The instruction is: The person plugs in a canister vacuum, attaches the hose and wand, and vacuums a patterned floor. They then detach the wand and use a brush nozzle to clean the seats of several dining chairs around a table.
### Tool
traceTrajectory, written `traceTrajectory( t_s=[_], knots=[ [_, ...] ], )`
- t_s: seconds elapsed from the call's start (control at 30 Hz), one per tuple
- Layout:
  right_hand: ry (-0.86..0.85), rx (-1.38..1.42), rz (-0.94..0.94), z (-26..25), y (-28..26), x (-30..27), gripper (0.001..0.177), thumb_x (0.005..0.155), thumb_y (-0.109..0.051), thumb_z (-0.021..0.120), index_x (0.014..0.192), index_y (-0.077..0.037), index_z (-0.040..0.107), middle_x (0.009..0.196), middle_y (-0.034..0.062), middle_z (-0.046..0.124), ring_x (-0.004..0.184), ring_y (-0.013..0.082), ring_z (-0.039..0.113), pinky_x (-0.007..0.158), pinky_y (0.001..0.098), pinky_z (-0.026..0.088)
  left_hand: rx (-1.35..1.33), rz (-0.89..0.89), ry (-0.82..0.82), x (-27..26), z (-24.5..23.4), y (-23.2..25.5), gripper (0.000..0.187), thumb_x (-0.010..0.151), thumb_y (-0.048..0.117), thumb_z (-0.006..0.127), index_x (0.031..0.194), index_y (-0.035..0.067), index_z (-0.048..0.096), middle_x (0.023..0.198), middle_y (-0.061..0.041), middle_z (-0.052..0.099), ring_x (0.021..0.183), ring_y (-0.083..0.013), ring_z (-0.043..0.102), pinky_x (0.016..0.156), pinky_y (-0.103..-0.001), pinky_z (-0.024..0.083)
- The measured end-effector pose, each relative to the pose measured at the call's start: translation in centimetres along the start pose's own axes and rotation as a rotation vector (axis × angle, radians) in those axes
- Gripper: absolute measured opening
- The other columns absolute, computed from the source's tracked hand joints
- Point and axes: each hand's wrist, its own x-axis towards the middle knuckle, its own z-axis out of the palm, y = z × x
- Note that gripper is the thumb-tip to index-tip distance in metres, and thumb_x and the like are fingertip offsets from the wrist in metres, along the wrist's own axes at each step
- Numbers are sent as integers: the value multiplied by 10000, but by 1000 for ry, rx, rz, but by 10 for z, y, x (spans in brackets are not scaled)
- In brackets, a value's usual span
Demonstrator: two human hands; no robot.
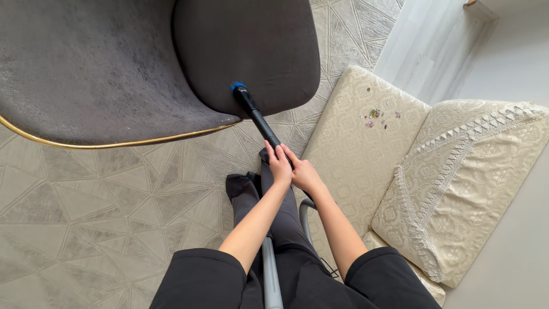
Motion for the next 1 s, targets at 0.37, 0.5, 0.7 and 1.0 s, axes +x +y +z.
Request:
traceTrajectory(
  t_s=[0.37, 0.5, 0.7, 1.0],
  knots=[
    [182, 102, 235, -20, 52, -67, 764, 846, -308, 594, 1544, -472, 332, 848, 352, 698, 951, 537, 669, 869, 596, 524, -9, 8, -290, -76, 53, 7, 625, 1050, 393, 458, 1625, 320, 224, 1480, -281, 495, 1323, -462, 509, 1059, -547, 479],
    [259, 151, 371, -22, 46, -95, 738, 869, -310, 562, 1564, -402, 331, 885, 404, 681, 996, 574, 644, 895, 616, 500, 80, -75, -493, -84, 63, -3, 609, 1040, 443, 459, 1609, 384, 249, 1420, -244, 570, 1285, -433, 556, 1029, -525, 513],
    [593, -297, -167, 0, 78, -28, 689, 788, -188, 622, 1469, -260, 542, 1147, 253, 699, 715, 484, 697, 717, 478, 578, -106, 223, -436, -76, 39, 100, 600, 1021, 352, 502, 1591, 252, 346, 1452, -275, 520, 1353, -427, 485, 1100, -536, 450],
    [85, 104, -247, 24, -81, 146, 813, 833, -393, 679, 1556, -415, 307, 962, 355, 707, 1007, 513, 681, 919, 597, 522, -189, 341, 154, 139, -40, 80, 561, 1040, 321, 559, 1541, 99, 440, 1523, -257, 463, 1432, -393, 406, 1213, -484, 335]
  ],
)
